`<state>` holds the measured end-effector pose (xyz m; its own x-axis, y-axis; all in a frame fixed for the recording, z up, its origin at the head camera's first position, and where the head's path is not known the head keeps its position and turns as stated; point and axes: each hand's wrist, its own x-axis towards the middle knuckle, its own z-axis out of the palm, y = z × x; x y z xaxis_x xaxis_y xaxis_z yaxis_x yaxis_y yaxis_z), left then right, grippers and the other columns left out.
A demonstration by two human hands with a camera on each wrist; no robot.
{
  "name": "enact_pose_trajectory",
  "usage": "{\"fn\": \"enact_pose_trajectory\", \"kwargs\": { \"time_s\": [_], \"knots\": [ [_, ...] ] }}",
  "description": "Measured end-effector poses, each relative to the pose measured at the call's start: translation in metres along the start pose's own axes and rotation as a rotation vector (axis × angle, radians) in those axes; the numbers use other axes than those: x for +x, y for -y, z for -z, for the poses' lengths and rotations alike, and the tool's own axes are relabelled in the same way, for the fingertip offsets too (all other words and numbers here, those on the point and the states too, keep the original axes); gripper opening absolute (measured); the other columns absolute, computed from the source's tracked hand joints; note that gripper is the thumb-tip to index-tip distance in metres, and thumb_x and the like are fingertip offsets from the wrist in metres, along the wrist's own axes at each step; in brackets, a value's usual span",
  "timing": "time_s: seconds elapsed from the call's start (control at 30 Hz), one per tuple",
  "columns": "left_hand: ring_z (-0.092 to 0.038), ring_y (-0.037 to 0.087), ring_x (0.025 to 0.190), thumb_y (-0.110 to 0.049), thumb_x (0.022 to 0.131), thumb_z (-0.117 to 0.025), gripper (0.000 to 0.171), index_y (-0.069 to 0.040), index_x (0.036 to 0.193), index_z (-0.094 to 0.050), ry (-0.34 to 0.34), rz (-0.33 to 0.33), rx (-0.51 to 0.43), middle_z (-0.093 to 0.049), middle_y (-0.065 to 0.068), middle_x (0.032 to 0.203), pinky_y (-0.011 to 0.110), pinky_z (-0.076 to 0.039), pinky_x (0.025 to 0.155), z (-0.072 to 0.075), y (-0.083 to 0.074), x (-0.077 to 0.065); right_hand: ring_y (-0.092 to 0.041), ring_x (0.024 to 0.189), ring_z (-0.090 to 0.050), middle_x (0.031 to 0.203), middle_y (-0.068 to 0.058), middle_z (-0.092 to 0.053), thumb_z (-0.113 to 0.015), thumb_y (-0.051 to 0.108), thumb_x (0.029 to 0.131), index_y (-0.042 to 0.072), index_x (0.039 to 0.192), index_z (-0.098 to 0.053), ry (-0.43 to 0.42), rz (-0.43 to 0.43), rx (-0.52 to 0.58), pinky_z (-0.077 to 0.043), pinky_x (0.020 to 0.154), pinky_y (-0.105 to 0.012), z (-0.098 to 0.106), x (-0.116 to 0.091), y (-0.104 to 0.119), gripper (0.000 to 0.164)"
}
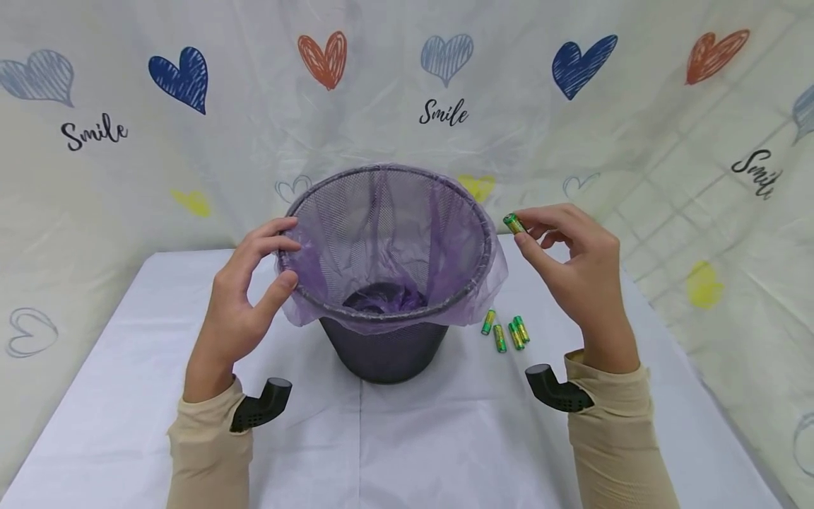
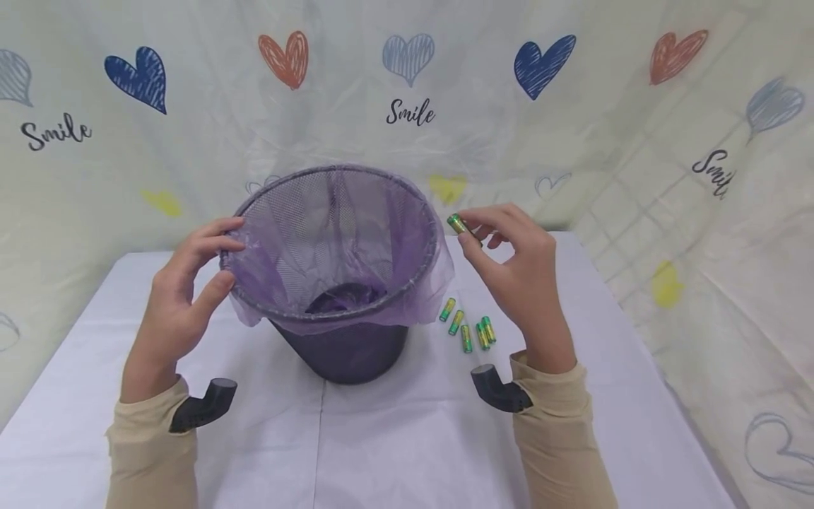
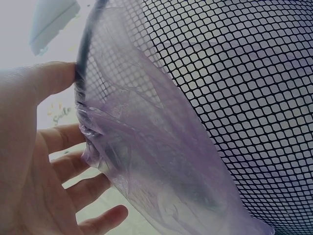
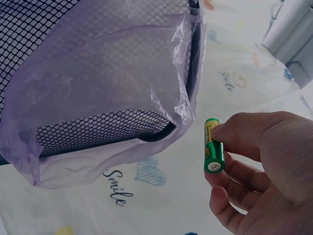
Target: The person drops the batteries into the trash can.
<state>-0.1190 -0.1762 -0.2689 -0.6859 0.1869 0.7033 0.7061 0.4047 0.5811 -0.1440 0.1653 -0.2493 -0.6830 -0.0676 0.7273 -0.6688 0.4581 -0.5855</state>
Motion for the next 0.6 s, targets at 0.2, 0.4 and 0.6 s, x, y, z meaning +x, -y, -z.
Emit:
{"fn": "enact_pose_trajectory", "kwargs": {
  "time_s": [0.2, 0.4, 0.6],
  "knots": [
    [-0.043, 0.034, 0.124, -0.014, 0.089, -0.053, 0.031, 0.011, 0.107, -0.054, 0.001, 0.006, 0.001, -0.050, 0.024, 0.128, 0.024, -0.030, 0.108, 0.000, -0.002, 0.001, -0.007, 0.075, -0.056, 0.087, -0.013, -0.064, -0.064, -0.011, 0.074, -0.003, 0.096, -0.068, 0.003, 0.018, 0.005, -0.046, 0.067, -0.017, -0.004, 0.004, 0.008, 0.023],
    [-0.043, 0.034, 0.124, -0.013, 0.088, -0.054, 0.030, 0.011, 0.107, -0.054, -0.003, 0.005, -0.002, -0.050, 0.023, 0.128, 0.023, -0.030, 0.108, 0.000, -0.001, 0.000, -0.007, 0.075, -0.056, 0.086, -0.015, -0.064, -0.064, -0.010, 0.075, -0.005, 0.095, -0.068, 0.014, 0.018, 0.009, -0.046, 0.066, -0.018, -0.007, 0.006, 0.011, 0.021],
    [-0.043, 0.035, 0.124, -0.014, 0.089, -0.053, 0.031, 0.011, 0.106, -0.054, 0.000, 0.006, -0.001, -0.050, 0.024, 0.128, 0.024, -0.030, 0.108, -0.001, 0.000, 0.000, -0.007, 0.076, -0.056, 0.087, -0.009, -0.065, -0.066, -0.007, 0.074, 0.003, 0.097, -0.070, 0.033, 0.038, -0.001, -0.045, 0.068, -0.018, -0.011, 0.007, -0.004, 0.025]
  ]
}}
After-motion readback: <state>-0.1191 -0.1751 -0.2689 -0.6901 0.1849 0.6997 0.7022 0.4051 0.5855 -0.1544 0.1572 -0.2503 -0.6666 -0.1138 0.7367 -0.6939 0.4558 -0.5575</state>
